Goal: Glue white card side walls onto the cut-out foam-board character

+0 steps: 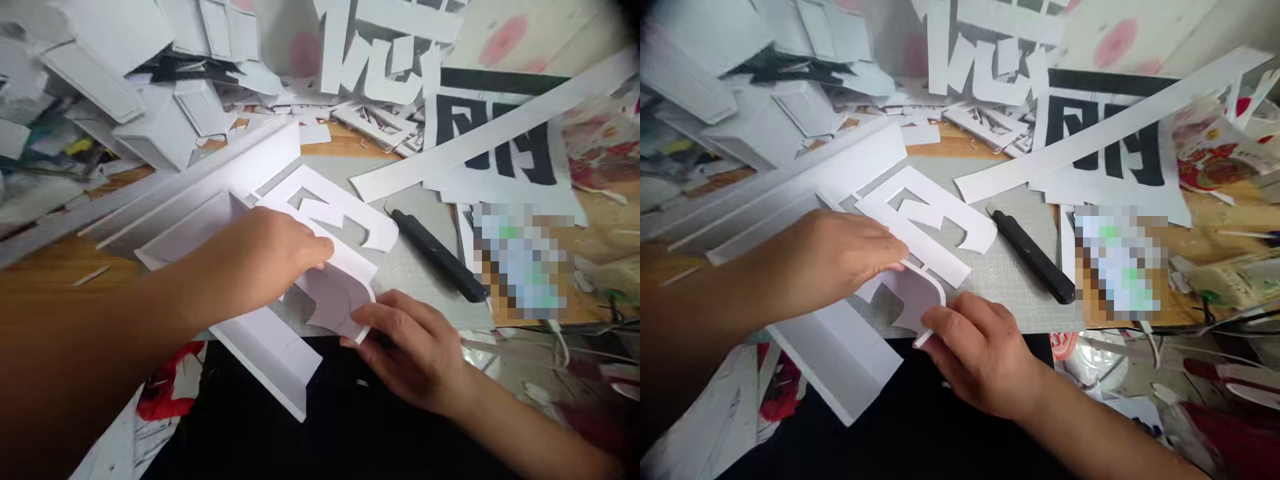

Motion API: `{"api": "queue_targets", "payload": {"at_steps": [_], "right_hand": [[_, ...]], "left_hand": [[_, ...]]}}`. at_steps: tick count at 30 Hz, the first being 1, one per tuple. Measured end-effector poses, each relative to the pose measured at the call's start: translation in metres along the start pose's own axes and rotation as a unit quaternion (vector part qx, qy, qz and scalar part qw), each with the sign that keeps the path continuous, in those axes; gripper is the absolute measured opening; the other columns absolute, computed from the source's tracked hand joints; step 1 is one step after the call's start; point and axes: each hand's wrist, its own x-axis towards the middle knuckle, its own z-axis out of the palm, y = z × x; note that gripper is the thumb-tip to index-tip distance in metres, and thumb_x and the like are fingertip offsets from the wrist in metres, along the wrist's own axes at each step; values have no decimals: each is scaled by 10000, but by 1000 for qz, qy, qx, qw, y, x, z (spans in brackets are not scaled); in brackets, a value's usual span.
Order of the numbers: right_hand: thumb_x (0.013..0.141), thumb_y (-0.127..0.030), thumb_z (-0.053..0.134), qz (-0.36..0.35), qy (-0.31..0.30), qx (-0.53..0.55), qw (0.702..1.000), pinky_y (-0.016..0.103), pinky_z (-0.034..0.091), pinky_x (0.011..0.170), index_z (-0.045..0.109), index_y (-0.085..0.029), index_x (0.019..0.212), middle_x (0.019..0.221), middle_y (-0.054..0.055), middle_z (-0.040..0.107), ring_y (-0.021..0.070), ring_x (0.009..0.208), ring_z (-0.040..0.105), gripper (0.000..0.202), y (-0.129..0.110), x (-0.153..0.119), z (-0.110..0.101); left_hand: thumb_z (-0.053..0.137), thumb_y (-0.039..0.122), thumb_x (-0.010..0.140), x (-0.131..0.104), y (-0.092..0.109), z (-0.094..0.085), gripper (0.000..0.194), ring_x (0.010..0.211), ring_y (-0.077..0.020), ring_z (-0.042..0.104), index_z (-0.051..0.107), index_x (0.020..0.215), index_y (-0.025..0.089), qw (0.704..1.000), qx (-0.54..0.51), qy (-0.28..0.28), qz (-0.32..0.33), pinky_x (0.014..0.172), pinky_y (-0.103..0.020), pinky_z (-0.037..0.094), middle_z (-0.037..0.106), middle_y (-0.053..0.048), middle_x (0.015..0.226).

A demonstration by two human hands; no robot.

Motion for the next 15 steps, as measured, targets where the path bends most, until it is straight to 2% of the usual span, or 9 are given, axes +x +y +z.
{"api": "queue_targets", "payload": {"at_steps": [6, 11, 15], "right_hand": [[896, -153, 638, 6, -7, -8, 1000, 226, 373, 543, 587, -146, 1040, 816, 13, 525, 106, 621, 452, 152, -1, 0, 0], [913, -164, 635, -8, -6, -32, 999, 219, 384, 555, 607, -129, 1072, 814, 19, 526, 107, 639, 476, 165, 0, 0, 2], [931, -168, 612, -22, -20, -26, 999, 222, 396, 552, 606, -117, 1141, 819, 34, 530, 120, 646, 494, 216, 3, 0, 1]], "left_hand": [[528, 82, 738, 3, 4, -5, 165, 652, -180, 547, 619, 810, 199, 1000, 18, -21, -2, 606, -287, 314, 584, 0, 669], [498, 84, 762, 3, 0, -1, 169, 595, -160, 501, 629, 778, 189, 1000, 23, 2, 16, 585, -286, 305, 581, -8, 644], [501, 103, 772, 4, -4, 3, 150, 595, -163, 522, 620, 770, 194, 999, 43, 9, 21, 581, -290, 310, 591, -1, 649]]}}
